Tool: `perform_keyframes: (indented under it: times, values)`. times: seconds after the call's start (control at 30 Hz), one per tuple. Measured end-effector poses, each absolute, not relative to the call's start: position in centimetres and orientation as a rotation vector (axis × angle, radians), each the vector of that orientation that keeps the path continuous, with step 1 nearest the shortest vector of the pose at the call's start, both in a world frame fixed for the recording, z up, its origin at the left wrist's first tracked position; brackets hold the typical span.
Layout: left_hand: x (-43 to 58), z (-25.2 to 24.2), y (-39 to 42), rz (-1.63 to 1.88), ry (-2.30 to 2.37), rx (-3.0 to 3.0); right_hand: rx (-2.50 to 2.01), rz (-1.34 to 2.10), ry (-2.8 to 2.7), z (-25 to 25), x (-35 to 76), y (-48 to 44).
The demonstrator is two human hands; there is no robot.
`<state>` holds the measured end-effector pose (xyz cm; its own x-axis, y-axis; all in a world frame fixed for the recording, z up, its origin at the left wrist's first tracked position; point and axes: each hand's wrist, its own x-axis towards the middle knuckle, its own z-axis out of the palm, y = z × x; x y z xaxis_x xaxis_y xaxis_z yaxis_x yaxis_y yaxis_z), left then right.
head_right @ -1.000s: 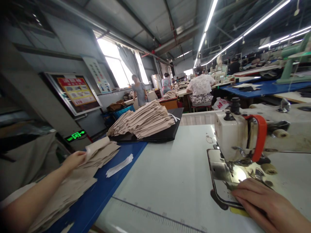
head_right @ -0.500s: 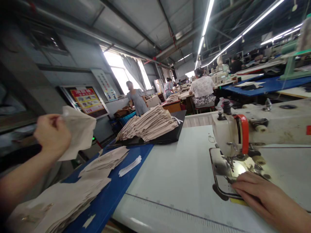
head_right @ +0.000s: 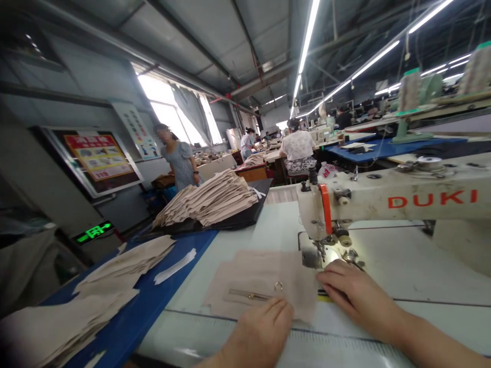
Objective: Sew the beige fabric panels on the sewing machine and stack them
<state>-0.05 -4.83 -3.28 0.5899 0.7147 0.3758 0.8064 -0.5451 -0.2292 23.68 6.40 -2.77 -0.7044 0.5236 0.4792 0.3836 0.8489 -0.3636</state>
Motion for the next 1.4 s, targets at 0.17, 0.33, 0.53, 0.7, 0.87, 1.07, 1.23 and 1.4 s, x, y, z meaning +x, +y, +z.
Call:
perform_keyframes:
  times: [0.17,0.33,0.53,0.7,0.87,1.07,1.23,1.4]
  values:
    - [-1.6,0.2,-4.3,-0.585,-1.46,-2.518,-0.494,0.237,-2.592,-1.5,22.8,4.9]
    - [-3.0,0.2,-3.4,-0.274,-2.059,-2.558,-0.489,0.297,-2.726,-1.8,22.4,4.9]
    - [-5.9,-0.8,-4.0,-0.491,-2.14,-2.406,-0.558,0.18,-2.709,-3.2,22.9,5.4]
    - [-18.1,2.2,-3.5,-0.719,-2.305,-1.818,-0.549,0.135,-2.659,-3.1,23.0,5.2]
    - [-26.4,3.4,-4.2,-0.67,-2.443,-1.625,-0.536,0.055,-2.648,-3.4,23.0,5.3]
    - [-26.5,1.6,-4.9,-0.721,-2.475,-1.528,-0.533,0.025,-2.661,-3.5,22.9,5.4]
    - [-26.3,1.7,-5.0,-0.777,-2.503,-1.477,-0.537,0.135,-2.628,-3.7,23.0,5.4]
    - [-26.8,1.9,-5.0,-0.828,-2.6,-1.384,-0.567,0.233,-2.622,-4.0,23.1,5.4]
